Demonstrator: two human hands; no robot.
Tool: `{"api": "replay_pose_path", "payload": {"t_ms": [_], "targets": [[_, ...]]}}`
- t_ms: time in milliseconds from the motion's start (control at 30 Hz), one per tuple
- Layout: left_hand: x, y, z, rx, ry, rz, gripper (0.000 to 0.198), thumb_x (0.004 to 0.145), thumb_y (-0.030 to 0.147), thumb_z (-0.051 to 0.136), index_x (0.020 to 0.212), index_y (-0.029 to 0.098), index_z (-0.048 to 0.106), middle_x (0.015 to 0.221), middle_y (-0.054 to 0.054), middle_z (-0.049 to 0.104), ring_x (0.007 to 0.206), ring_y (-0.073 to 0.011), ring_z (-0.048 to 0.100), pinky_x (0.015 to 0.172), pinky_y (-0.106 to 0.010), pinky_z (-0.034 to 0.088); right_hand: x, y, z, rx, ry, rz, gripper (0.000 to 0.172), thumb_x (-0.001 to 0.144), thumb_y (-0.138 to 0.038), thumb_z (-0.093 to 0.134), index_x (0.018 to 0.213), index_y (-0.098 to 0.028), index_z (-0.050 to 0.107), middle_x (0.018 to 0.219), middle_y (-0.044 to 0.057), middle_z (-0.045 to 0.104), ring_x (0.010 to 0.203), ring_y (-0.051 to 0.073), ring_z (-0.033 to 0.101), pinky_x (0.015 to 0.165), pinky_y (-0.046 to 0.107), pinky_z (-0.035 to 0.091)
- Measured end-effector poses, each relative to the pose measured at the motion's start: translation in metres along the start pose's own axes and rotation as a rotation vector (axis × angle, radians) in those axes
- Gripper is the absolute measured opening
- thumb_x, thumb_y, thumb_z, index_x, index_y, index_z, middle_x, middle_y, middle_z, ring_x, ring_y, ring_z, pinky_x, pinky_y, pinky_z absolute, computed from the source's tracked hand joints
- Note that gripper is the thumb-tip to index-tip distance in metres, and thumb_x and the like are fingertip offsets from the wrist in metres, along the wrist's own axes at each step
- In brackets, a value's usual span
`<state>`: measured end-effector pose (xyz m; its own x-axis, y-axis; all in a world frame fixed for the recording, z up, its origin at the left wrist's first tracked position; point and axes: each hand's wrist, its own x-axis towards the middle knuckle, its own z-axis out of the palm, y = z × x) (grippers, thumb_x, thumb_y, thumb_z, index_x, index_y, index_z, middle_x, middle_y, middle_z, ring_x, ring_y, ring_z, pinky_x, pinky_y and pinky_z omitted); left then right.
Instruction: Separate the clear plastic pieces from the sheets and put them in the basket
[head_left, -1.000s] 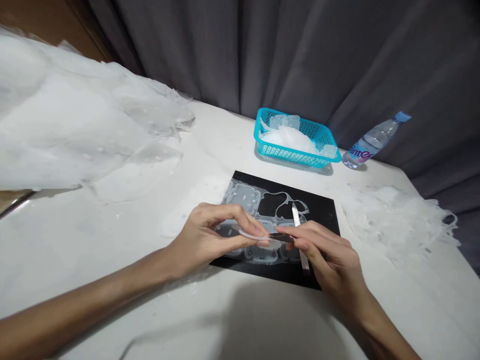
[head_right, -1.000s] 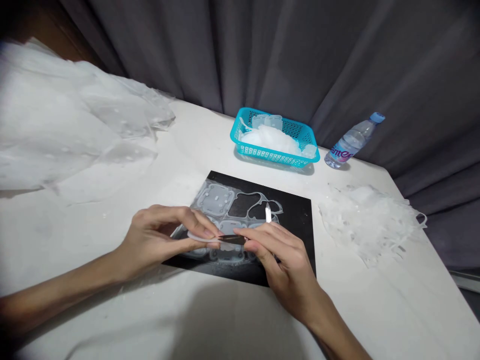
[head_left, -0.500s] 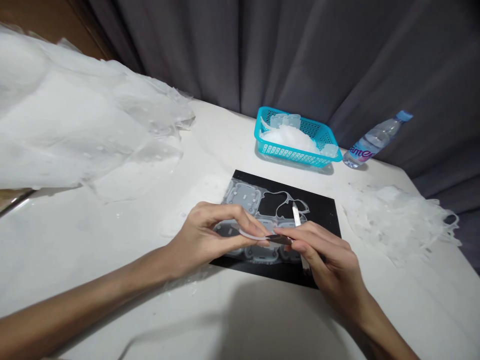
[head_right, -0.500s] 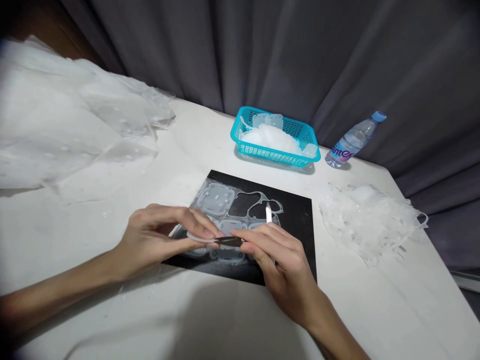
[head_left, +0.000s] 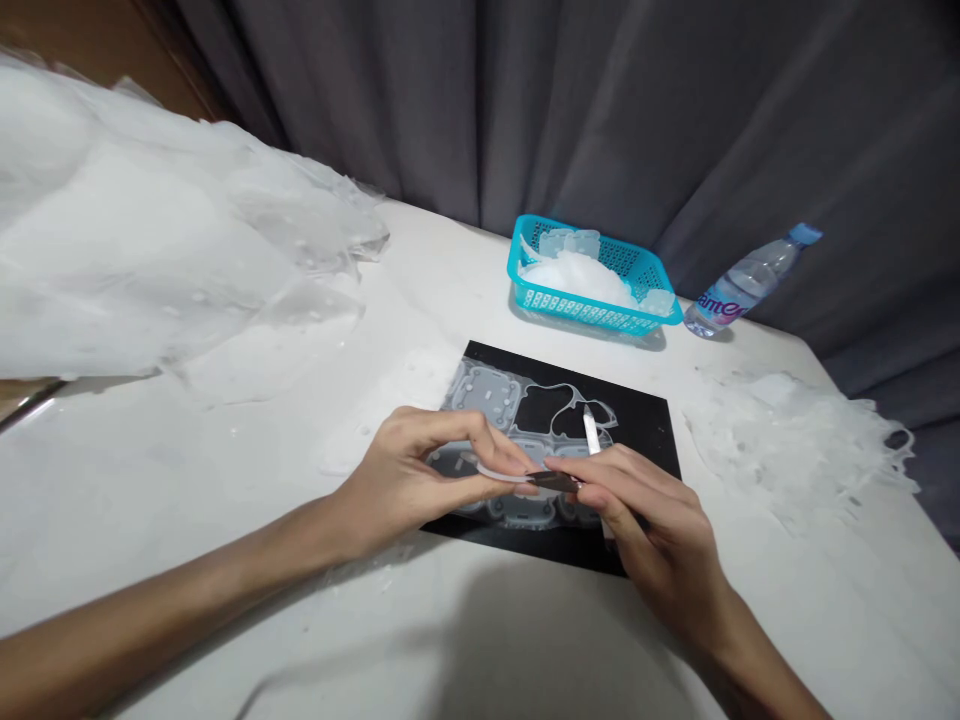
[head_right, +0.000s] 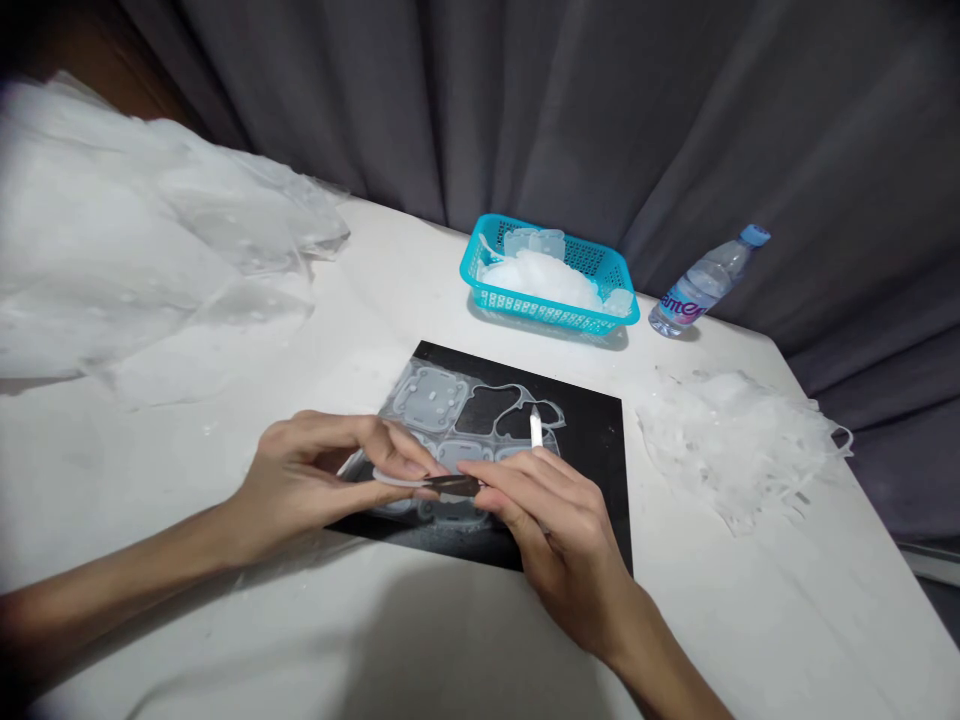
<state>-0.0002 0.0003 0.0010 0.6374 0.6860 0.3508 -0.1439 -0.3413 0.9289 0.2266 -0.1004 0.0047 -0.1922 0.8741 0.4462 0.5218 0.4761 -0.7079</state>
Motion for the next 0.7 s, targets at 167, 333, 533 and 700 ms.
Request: {"api": "replay_pose_path", "payload": {"t_ms": [167, 333, 533, 700], "targets": [[0.001, 0.001, 0.003, -0.016, 0.024, -0.015, 0.02, 0.082, 0.007, 0.083, 0.076, 0.019, 0.069, 0.089, -0.002, 0.084, 0.081, -0.0182, 0.081, 0.075, -0.026, 0.067, -0.001, 0.0, 0.001, -0.056, 0.01, -0.037, 0.034, 0.104, -0.008, 0.055, 0.132, -0.021, 0.07, 0.106, 0.005, 0.078, 0.089, 0.016, 0.069, 0.08, 0.032, 0.054], [0.001, 0.0, 0.004, -0.012, 0.056, -0.037, 0.021, 0.079, 0.008, 0.087, 0.075, 0.021, 0.071, 0.086, 0.001, 0.084, 0.081, -0.0183, 0.081, 0.076, -0.026, 0.066, -0.004, 0.0, 0.005, -0.123, 0.057, -0.04, 0.033, 0.103, -0.006, 0.054, 0.129, -0.02, 0.07, 0.104, 0.004, 0.078, 0.085, 0.016, 0.068, 0.077, 0.031, 0.053], [0.001, 0.0, 0.004, -0.056, 0.043, -0.055, 0.021, 0.081, 0.009, 0.087, 0.075, 0.02, 0.07, 0.087, 0.0, 0.084, 0.082, -0.0189, 0.082, 0.076, -0.026, 0.066, -0.004, 0.002, 0.001, -0.125, 0.182, 0.002, 0.028, 0.104, -0.01, 0.057, 0.123, -0.022, 0.073, 0.101, 0.003, 0.077, 0.086, 0.016, 0.069, 0.077, 0.03, 0.053], [0.0, -0.001, 0.004, -0.073, 0.028, -0.043, 0.018, 0.083, 0.009, 0.086, 0.079, 0.019, 0.071, 0.089, -0.001, 0.084, 0.086, -0.0191, 0.082, 0.079, -0.027, 0.066, -0.002, 0.037, -0.025, -0.341, 0.258, 0.182, 0.024, 0.108, -0.027, 0.055, 0.109, -0.021, 0.078, 0.097, 0.005, 0.076, 0.085, 0.019, 0.069, 0.076, 0.031, 0.05]]}}
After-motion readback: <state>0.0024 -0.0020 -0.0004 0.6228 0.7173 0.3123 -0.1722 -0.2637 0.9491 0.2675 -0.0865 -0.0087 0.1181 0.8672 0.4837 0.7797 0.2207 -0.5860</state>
